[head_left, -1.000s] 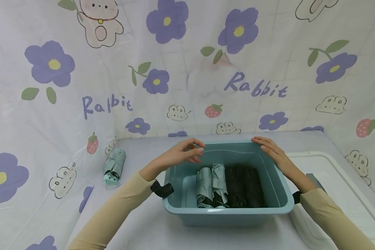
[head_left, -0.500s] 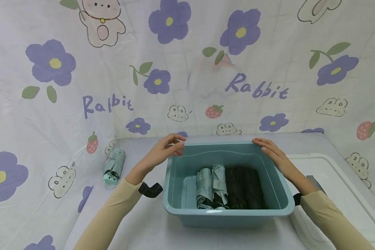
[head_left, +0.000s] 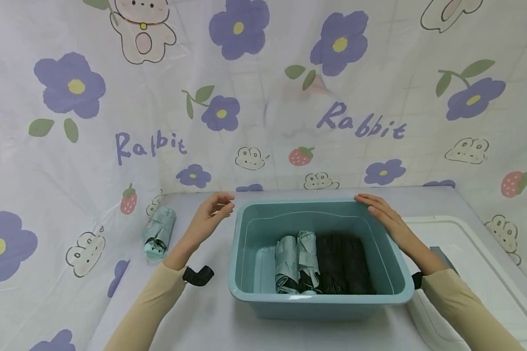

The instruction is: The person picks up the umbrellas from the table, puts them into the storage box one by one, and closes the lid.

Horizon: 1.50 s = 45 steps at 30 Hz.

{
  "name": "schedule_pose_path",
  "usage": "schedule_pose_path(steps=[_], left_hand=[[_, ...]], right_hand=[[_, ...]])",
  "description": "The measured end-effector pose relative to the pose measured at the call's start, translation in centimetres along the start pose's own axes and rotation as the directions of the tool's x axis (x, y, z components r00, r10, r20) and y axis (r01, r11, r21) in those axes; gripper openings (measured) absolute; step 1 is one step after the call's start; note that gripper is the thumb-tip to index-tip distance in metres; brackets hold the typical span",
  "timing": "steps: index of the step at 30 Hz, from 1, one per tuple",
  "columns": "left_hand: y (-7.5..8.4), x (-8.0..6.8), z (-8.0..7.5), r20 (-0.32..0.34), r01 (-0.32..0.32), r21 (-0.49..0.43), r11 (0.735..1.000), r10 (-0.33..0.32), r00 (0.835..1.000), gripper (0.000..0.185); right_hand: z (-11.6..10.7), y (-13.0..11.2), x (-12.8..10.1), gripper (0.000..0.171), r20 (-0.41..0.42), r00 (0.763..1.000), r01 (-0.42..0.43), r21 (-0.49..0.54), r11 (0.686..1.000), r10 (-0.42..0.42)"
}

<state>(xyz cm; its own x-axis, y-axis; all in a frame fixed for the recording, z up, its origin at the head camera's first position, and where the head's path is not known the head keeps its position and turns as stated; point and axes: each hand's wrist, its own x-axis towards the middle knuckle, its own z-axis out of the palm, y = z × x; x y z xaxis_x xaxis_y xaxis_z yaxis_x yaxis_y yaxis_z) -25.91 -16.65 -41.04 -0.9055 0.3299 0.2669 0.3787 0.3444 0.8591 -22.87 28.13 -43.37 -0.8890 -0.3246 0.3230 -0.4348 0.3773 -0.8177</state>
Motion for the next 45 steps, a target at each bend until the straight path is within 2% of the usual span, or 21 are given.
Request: schedule_pose_path(steps=[7,15,21,25,28,31,36,39,42,45], left_hand=[[0.0,-2.0,-1.0,-0.062,0.006,0.084,0.996,-0.001,0.998,0.026],[-6.6,-2.8,-2.5,-0.128,0.035,0.175,0.984,-0.012,0.992,0.030],[-9.4,-3.5,-3.8,-0.177,0.036,0.311,0.950,0.021,0.984,0.028],[-10.8,-3.9,-4.6,-0.213,0.076,0.439,0.895,0.021,0.977,0.026],[-11.9,-4.2,-5.2,-0.246,0.131,0.533,0.836,0.006,0.969,0.026],[-13.1,-4.5,-6.0,-0.264,0.161,0.593,0.789,0.002,0.965,0.026],[-14.9,-4.7,-7.2,-0.219,0.164,0.629,0.760,-0.030,0.975,0.030],[-15.8,-4.4,-7.8,-0.174,0.147,0.675,0.723,-0.038,0.984,0.033],[-16.8,-4.2,-8.6,-0.146,0.116,0.742,0.660,-0.010,0.989,0.036],[-17.6,-4.3,-9.5,-0.148,0.110,0.801,0.589,0.016,0.989,0.039]], right_hand=[[0.0,0.3,0.0,0.040,0.001,1.000,-0.006,-0.006,1.000,0.006],[0.0,0.7,-0.1,0.040,-0.004,1.000,-0.001,-0.005,1.000,0.001],[0.0,0.8,0.0,0.040,-0.003,1.000,-0.013,-0.008,1.000,0.013],[0.1,0.9,0.0,0.040,-0.005,1.000,-0.014,-0.010,1.000,0.014],[0.1,0.9,0.0,0.040,-0.008,1.000,-0.013,-0.009,1.000,0.013],[0.2,0.9,-0.1,0.040,-0.010,1.000,-0.012,-0.009,1.000,0.012],[0.3,0.7,-0.2,0.040,-0.012,1.000,-0.003,-0.010,1.000,0.003],[0.3,0.4,-0.2,0.040,-0.014,1.000,0.007,-0.013,1.000,-0.007],[0.3,0.3,-0.2,0.040,-0.016,1.000,0.010,-0.008,1.000,-0.010],[0.2,0.1,-0.1,0.040,-0.015,1.000,0.011,-0.001,1.000,-0.011]])
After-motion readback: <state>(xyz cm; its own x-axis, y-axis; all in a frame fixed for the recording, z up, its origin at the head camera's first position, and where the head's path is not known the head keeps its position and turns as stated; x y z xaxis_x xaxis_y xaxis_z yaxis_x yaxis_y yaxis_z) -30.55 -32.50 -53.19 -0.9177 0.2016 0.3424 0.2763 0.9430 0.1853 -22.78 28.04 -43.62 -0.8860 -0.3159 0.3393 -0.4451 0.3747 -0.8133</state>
